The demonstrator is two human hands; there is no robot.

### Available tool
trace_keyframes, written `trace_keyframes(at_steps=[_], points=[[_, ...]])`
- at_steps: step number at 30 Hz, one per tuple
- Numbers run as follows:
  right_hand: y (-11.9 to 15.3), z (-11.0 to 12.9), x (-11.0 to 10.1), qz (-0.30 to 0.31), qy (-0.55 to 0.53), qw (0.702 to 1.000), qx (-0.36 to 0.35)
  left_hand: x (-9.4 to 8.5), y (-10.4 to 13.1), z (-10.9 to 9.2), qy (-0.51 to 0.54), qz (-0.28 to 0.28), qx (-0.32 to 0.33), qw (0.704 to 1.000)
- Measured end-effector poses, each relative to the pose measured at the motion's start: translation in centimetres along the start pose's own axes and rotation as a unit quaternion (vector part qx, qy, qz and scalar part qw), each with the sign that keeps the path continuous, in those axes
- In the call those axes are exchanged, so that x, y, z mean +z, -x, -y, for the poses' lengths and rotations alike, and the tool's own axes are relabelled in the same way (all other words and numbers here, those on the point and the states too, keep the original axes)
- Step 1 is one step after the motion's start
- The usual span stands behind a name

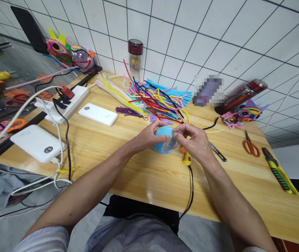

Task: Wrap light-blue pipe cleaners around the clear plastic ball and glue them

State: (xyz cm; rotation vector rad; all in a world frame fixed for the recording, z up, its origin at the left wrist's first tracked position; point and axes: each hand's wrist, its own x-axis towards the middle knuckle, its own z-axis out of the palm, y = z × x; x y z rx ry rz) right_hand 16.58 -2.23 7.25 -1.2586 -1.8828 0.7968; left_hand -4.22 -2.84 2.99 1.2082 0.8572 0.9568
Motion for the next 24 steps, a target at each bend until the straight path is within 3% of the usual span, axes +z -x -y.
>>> trace_keyframes(at_steps=[16,24], points=[[-0.16,-0.77,-0.06,-0.008,0.008,1.0,-0.004,0.06,-0.08,0.2,-0.003,-0.032,0.003,0.999],[-0.12,-0.62,0.0,0.001,0.006,1.0,0.001,-0.12,-0.21,0.17,0.011,-0.004,0.009,1.0]])
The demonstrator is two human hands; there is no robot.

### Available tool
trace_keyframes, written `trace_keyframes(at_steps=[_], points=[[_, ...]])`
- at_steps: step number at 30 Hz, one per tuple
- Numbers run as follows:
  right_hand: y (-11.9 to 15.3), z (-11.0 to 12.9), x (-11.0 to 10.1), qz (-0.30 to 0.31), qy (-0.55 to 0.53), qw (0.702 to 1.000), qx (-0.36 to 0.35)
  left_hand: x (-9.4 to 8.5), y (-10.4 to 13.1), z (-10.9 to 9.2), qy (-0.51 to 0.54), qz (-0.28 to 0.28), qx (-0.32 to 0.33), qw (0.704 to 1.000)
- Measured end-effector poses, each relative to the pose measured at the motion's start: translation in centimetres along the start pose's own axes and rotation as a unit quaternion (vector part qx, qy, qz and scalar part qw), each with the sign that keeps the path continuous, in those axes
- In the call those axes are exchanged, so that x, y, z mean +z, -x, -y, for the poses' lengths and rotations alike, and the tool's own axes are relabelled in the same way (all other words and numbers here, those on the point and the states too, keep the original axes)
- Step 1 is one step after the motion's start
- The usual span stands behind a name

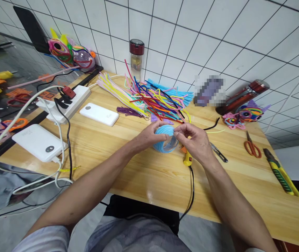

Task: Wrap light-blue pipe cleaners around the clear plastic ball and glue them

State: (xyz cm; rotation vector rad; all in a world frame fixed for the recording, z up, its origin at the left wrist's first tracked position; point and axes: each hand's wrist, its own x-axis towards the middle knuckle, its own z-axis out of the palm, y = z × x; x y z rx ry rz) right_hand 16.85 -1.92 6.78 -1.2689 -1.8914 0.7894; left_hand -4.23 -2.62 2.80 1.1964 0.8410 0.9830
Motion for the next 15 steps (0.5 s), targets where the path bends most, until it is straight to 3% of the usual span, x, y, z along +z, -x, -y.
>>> trace_keyframes(at_steps=[15], points=[[0.12,0.2,0.17,0.006,0.014,1.0,-0.01,-0.05,0.18,0.03,-0.02,0.008,-0.02,1.0]])
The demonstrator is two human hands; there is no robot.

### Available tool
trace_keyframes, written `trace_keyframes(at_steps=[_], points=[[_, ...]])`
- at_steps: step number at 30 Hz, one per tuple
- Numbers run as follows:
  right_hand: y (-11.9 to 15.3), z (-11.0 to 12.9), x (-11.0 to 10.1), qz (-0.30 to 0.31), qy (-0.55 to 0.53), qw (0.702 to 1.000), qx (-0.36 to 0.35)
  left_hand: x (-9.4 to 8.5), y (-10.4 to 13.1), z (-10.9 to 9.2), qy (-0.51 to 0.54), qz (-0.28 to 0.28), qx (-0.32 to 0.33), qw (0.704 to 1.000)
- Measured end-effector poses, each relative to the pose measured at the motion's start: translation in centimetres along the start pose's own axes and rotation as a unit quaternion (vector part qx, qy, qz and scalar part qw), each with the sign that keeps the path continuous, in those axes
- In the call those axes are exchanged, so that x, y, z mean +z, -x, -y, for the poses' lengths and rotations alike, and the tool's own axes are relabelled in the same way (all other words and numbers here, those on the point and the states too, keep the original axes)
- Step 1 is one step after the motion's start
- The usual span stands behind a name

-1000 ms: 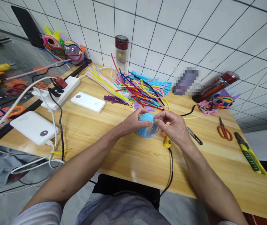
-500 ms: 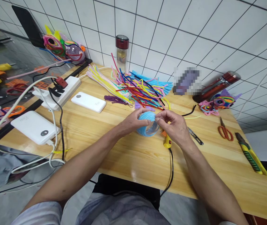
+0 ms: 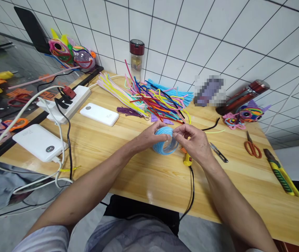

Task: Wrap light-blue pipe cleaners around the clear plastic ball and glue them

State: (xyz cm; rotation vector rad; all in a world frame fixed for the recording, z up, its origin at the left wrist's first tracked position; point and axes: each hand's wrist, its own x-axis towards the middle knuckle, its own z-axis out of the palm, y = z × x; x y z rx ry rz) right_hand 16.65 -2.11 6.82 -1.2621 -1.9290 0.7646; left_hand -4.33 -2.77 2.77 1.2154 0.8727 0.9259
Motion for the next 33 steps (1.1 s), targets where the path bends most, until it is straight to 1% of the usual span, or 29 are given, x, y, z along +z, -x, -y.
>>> trace_keyframes(at_steps=[5,9,20,29,33], points=[[0.0,-0.5,0.0,-0.001,-0.004,1.0,0.013,0.1,-0.3,0.2,-0.007,-0.026,0.015,1.0],[-0.1,-0.9,-0.2,-0.003,-0.002,1.0,0.002,0.1,-0.3,0.2,-0.002,-0.044,0.01,0.999],[-0.1,-1.3,0.1,-0.02,0.002,1.0,-0.013,0.2,-0.1,0.0,0.026,-0.024,0.001,0.999],[-0.2,-1.3,-0.3,-0.006,-0.032,0.999,-0.013,0.4,-0.1,-0.2,0.019,-0.062,-0.004,0.998],[-0.2,-1.3,-0.2,-0.011,-0.025,1.0,-0.014,0.3,-0.2,0.0,0.015,-0.052,0.003,0.999]])
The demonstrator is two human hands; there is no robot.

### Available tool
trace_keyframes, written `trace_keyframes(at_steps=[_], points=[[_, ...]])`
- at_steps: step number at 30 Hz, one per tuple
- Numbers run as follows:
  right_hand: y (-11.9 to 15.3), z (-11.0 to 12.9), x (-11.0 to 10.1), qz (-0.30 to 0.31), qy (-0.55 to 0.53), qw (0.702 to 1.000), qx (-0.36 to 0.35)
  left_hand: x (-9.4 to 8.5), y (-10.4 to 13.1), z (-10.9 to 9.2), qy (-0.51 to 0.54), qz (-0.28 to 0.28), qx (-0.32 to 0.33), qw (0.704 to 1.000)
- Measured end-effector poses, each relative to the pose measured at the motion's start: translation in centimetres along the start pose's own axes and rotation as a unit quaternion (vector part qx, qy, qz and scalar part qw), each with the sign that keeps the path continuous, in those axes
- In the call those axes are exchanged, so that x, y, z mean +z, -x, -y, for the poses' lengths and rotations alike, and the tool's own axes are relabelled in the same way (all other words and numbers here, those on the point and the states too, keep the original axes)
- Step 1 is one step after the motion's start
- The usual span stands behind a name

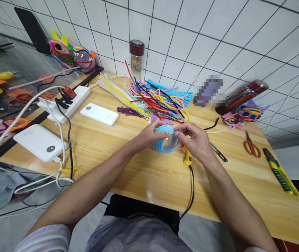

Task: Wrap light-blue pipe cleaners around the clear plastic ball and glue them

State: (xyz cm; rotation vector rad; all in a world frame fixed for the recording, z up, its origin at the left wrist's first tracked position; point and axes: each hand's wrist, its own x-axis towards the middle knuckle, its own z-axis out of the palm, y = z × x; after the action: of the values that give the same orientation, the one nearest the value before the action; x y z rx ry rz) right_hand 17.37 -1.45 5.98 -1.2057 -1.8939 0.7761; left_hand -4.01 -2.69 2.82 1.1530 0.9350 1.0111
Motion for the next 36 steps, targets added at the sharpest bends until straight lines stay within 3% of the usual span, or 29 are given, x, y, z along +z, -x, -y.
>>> trace_keyframes(at_steps=[13,19,22,24,26,29,32,36], points=[[0.1,-0.1,0.1,0.0,0.019,1.0,0.01,0.1,0.0,-0.1,-0.009,0.006,0.001,1.0],[-0.4,-0.3,-2.6,-0.049,0.047,0.996,0.064,-0.1,-0.1,0.2,0.027,-0.055,0.016,0.998],[0.5,-0.7,-4.3,-0.028,0.18,0.974,0.134,-0.2,-0.2,0.1,0.062,-0.092,0.03,0.993],[1.9,-1.1,-4.8,0.014,0.295,0.935,0.197,-0.1,-0.3,0.1,0.09,-0.118,0.044,0.988],[3.7,-1.6,-4.7,0.05,0.374,0.891,0.251,-0.1,-0.4,0.0,0.11,-0.138,0.057,0.983],[5.8,-2.2,-3.7,0.102,0.408,0.855,0.303,-0.2,-0.5,0.1,0.123,-0.153,0.067,0.978],[6.4,-2.6,-2.7,0.122,0.407,0.849,0.313,-0.2,-0.5,0.4,0.14,-0.145,0.067,0.977],[5.9,-3.4,-2.4,0.076,0.335,0.884,0.318,-0.1,-0.6,0.3,0.177,-0.138,0.049,0.973]])
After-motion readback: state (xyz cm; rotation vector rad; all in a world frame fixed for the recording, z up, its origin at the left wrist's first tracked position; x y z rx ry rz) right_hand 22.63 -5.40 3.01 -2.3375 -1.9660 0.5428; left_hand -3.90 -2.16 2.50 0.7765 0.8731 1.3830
